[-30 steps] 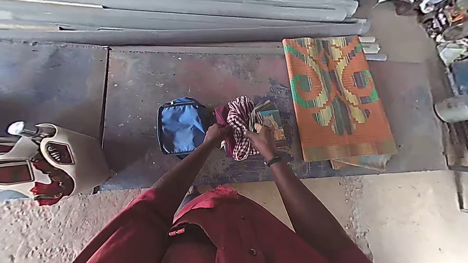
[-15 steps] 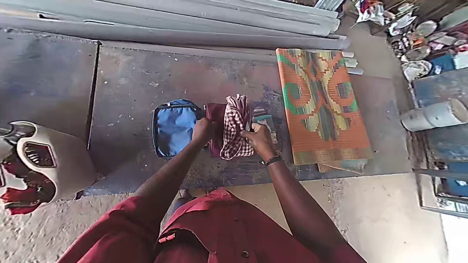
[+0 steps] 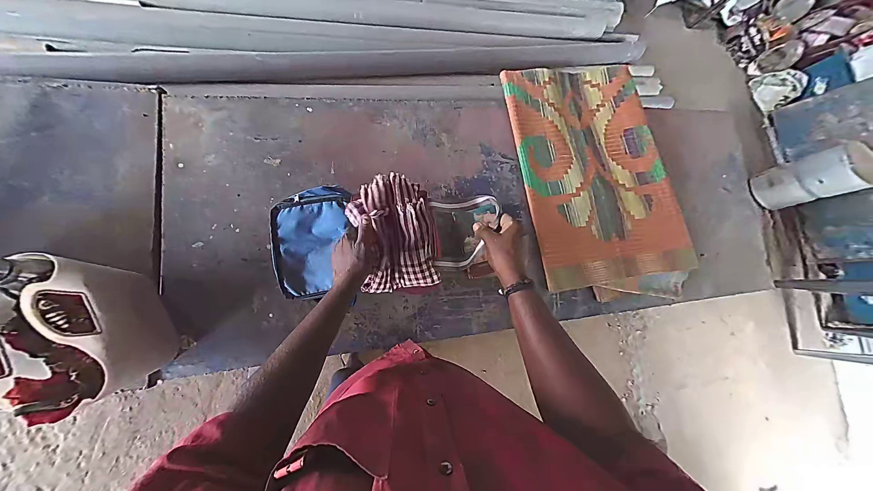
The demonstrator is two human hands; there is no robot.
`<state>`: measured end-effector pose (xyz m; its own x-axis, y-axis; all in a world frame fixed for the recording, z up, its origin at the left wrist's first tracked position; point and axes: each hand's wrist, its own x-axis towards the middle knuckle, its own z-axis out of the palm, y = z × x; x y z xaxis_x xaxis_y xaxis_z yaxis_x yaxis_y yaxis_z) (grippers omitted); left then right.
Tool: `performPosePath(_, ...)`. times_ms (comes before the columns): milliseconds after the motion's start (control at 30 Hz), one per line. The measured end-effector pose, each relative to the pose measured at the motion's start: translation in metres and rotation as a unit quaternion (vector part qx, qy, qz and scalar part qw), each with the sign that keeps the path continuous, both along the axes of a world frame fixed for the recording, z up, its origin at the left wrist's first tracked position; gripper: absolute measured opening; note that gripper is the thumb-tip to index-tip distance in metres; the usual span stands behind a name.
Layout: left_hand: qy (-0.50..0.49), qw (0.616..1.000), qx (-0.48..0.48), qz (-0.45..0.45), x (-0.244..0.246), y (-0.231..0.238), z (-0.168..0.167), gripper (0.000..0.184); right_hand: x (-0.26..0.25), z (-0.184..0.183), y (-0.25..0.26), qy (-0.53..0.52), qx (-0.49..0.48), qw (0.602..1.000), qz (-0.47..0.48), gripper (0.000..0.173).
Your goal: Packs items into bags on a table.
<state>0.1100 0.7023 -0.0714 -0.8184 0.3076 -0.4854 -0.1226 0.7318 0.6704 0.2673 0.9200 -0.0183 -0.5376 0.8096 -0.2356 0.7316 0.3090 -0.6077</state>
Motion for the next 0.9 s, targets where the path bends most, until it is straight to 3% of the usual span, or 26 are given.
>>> performPosePath(133,0.037,0.999,-0.037,-0.003,0.013,0.007,0.008,0.078,0.008,-0.017,0.015,-0.092,0.047,0.994,-0.038,0.073)
performPosePath(233,0.064,0.997,-0.052,-0.008,0.019,0.016,0.011,0.056,0.015,-0.033,0.016,-0.066,0.102,0.992,-0.013,0.085)
performPosePath(300,0.079,0.996,-0.031,-0.019,0.021,0.017,0.006,0.044,0.019,-0.034,0.006,-0.022,0.158,0.986,0.046,0.077)
performPosePath(400,0.094,0.995,0.018,-0.032,0.017,0.012,-0.004,0.04,0.01,-0.023,-0.022,0.021,0.171,0.975,0.143,0.051)
performPosePath(533,0.068,0.992,0.105,-0.034,0.019,0.007,-0.015,0.038,-0.01,-0.011,-0.064,-0.035,0.01,0.985,0.169,0.073)
performPosePath(700,0.046,0.987,0.142,-0.064,0.026,0.011,-0.008,0.037,-0.023,-0.01,-0.083,-0.134,0.007,0.977,0.166,0.089)
performPosePath(833,0.031,0.986,0.117,-0.111,0.025,0.018,0.0,0.041,-0.017,-0.019,-0.071,-0.087,0.015,0.987,0.131,0.078)
performPosePath(900,0.028,0.984,0.105,-0.139,0.025,0.022,0.003,0.038,-0.011,-0.017,-0.064,-0.085,0.033,0.988,0.129,0.059)
